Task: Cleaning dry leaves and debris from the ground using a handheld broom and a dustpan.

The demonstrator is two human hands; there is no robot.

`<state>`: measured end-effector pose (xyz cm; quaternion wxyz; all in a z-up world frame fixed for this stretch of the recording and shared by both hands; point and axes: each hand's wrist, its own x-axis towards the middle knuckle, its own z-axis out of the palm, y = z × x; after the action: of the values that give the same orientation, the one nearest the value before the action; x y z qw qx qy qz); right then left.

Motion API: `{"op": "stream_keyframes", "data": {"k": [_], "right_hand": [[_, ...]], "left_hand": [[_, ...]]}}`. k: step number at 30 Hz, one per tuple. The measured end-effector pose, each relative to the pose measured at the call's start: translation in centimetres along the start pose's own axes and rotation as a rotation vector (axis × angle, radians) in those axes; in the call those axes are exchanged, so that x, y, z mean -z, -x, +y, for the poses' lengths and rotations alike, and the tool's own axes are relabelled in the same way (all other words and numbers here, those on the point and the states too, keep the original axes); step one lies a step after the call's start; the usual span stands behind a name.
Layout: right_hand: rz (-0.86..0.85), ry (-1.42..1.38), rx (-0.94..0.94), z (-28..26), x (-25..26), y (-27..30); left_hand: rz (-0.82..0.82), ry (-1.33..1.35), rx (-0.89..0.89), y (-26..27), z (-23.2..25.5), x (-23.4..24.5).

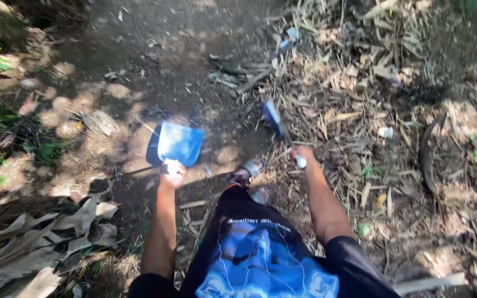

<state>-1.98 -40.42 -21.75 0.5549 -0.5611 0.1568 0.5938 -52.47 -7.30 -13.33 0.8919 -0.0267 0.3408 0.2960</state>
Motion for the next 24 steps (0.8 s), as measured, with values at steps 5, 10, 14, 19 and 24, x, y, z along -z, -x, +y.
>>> {"op": "stream_keyframes", "data": {"k": [5, 10, 14, 19, 24], "right_hand": [[0.106, 0.153, 0.385, -2.2, -1.7, -10.9], [0.104, 0.25, 0.305, -0.6, -12.3, 2.5], [-0.192, -0.096, 0.063, 1.0, -13.2, 0.1], [-0.34, -0.262, -0.359, 5.0, -16.8, -8.4], [-0.274, -0.343, -0.252, -9.7, -25.2, -2.5]], "left_hand": [[0.072, 0.013, -0.008, -1.3, -0.5, -2.8], [0.001, -0.109, 0.059, -5.7, -0.4, -3.0], [0.189, -0.25, -0.064, -7.6, -1.3, -6.1], [0.086, -0.189, -0.086, -10.4, -0.1, -8.2], [0.233, -0.328, -0.188, -12.3, 3.0, -14.1]]}}
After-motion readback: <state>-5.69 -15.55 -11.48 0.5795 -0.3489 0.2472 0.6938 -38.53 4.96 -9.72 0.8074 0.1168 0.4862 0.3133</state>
